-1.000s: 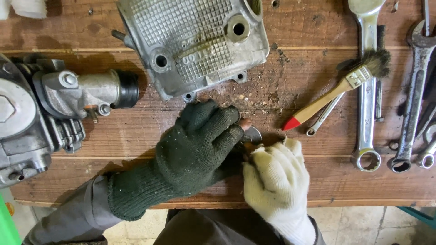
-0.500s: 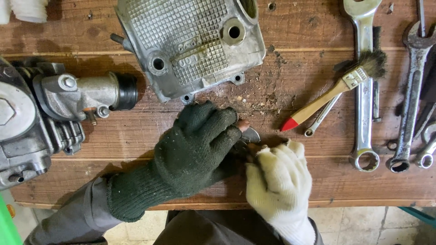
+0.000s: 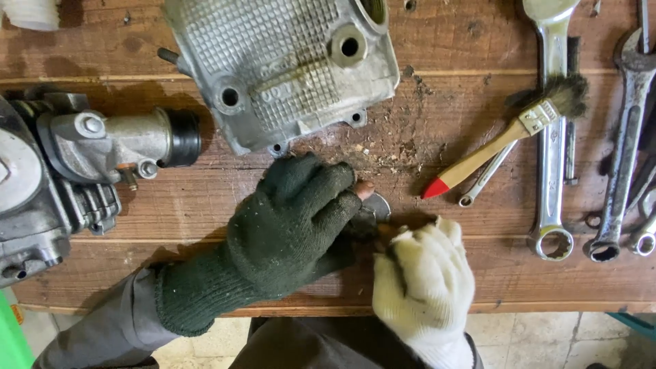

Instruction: The person is using a small metal tool to scrape off accumulated dirt and grime from a small circular engine part on a wooden workbench.

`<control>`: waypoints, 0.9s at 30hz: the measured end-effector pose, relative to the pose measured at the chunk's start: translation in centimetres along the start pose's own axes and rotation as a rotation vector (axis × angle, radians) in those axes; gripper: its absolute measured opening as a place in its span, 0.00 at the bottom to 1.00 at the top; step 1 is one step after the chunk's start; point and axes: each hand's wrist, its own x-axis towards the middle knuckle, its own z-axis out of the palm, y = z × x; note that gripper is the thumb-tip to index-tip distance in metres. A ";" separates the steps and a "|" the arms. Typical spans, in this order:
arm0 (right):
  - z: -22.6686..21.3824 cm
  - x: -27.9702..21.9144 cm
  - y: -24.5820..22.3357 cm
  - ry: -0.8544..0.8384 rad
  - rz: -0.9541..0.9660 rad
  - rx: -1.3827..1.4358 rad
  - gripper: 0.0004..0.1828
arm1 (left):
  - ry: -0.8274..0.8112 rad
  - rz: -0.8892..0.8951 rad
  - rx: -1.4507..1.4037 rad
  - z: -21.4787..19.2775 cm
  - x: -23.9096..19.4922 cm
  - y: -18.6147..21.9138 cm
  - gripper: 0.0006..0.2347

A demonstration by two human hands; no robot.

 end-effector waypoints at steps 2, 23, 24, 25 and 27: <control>0.0 -0.2 0.2 0.019 -0.012 -0.007 0.08 | -0.015 -0.002 -0.010 -0.1 0.2 0.1 0.30; 0.1 -0.2 0.5 0.010 -0.019 0.036 0.07 | -0.005 -0.004 0.011 -0.4 0.5 0.2 0.26; 0.2 -0.3 0.6 0.026 -0.007 -0.008 0.05 | -0.022 -0.001 0.003 -0.4 0.6 0.1 0.28; 0.3 -0.3 0.6 0.027 -0.005 -0.009 0.05 | -0.024 0.001 0.002 -0.4 0.6 0.1 0.28; 0.3 -0.4 0.7 0.020 -0.021 -0.005 0.06 | -0.011 -0.008 0.013 -0.2 0.5 0.1 0.29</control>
